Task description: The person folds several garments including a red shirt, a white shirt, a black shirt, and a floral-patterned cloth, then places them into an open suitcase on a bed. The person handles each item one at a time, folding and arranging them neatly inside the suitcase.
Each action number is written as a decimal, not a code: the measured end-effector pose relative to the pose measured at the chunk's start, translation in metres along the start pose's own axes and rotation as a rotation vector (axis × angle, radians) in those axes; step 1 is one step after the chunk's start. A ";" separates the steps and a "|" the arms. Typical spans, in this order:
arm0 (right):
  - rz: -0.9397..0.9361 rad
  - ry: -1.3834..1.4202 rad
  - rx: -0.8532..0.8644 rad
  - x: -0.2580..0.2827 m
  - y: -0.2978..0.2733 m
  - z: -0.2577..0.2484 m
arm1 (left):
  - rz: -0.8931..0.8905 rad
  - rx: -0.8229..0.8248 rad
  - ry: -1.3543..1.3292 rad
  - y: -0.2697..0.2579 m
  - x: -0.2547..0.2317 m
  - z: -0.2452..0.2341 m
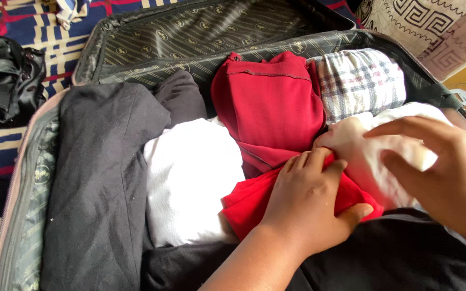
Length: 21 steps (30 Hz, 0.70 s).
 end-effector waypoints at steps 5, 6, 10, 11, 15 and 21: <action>-0.472 -0.503 0.004 0.001 0.007 0.020 | 0.034 0.042 0.177 0.009 -0.011 0.005; -0.440 -0.463 0.037 -0.010 0.005 0.025 | 0.059 0.033 0.254 0.011 -0.013 0.006; -0.397 -0.443 0.063 -0.036 0.000 0.037 | 0.097 0.107 0.433 0.019 -0.011 0.019; -0.409 -0.474 0.053 -0.037 -0.002 0.037 | 0.093 0.145 0.482 0.021 -0.010 0.026; -0.448 -0.596 0.009 -0.022 0.005 0.033 | 0.047 0.194 0.580 0.026 -0.005 0.040; -0.418 -0.238 -0.032 0.002 -0.006 0.017 | 0.026 0.010 0.303 0.011 -0.002 0.020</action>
Point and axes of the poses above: each hand's wrist, its own y-axis towards the middle knuckle, its own z-axis out of the palm, x = y × z, the point moved 7 cm from there along y, towards the middle knuckle, and after that the axes turned 11 degrees about -z, right-handed, at the moved point
